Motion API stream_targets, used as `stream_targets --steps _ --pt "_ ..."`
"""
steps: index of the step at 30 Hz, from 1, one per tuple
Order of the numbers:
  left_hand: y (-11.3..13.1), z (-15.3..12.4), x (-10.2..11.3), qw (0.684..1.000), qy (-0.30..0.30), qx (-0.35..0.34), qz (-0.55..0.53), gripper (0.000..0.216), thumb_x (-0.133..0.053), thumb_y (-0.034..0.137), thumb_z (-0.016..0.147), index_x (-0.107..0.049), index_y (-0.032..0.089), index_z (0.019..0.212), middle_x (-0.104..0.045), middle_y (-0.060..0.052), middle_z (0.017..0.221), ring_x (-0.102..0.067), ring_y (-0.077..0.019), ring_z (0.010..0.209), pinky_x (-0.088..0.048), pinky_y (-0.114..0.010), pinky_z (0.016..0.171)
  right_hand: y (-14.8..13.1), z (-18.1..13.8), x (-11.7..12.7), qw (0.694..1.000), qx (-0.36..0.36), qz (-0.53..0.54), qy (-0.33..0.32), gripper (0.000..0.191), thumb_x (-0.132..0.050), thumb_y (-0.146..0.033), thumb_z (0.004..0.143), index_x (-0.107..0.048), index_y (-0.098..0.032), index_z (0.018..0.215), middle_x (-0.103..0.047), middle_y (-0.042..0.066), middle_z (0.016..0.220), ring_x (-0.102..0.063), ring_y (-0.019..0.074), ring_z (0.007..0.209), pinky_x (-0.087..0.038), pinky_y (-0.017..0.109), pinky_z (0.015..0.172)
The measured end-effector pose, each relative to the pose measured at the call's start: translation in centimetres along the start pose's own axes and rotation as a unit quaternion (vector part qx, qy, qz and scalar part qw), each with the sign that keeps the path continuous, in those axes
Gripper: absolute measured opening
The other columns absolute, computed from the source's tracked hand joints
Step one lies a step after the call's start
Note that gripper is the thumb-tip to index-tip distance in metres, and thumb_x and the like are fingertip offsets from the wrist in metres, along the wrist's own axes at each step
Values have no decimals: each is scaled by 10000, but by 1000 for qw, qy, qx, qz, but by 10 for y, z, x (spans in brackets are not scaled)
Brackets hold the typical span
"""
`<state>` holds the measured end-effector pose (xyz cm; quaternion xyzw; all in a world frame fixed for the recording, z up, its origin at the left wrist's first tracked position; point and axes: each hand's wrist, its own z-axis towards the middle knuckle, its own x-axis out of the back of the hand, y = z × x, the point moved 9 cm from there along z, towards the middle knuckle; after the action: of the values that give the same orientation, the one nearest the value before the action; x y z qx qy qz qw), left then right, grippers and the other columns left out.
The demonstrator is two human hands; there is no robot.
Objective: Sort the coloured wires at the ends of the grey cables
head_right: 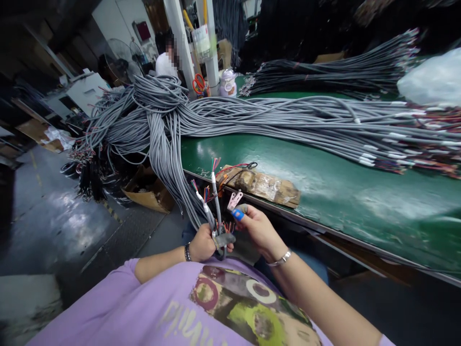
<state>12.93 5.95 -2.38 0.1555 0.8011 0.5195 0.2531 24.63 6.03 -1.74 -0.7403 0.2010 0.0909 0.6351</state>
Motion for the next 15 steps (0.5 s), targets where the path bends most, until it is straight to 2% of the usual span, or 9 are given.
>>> stream_targets --steps 3,7,11,15 --pt "1 2 10 999 37 -18 -35 480 -847 503 517 -617 121 696 -627 -36 567 -648 -188 554 -530 -298 552 6 0 2 999 -30 41 -10 306 -837 -400 630 -617 -190 653 -491 -44 547 -408 88 512 -397 247 524" --pt "2 7 20 994 78 -29 -69 470 -841 500 529 -618 114 676 -629 -37 570 -643 -181 546 -531 -289 537 16 -10 1 993 -67 94 -36 299 -807 -444 661 -670 -196 757 -563 -15 671 -467 103 579 -455 268 580" --pt "0 9 18 994 72 -26 -79 472 -846 491 526 -619 114 695 -626 -34 560 -665 -205 593 -545 -307 575 15 -15 -10 994 -58 46 -79 296 -789 -430 698 -699 -189 845 -586 5 691 -508 127 617 -461 289 621" --pt "-2 8 20 993 85 -19 -79 465 -846 482 530 -617 119 709 -610 -19 529 -661 -205 575 -545 -309 575 12 -13 -15 996 -34 13 -82 245 -786 -374 712 -700 -185 843 -630 24 734 -534 140 635 -451 287 624"
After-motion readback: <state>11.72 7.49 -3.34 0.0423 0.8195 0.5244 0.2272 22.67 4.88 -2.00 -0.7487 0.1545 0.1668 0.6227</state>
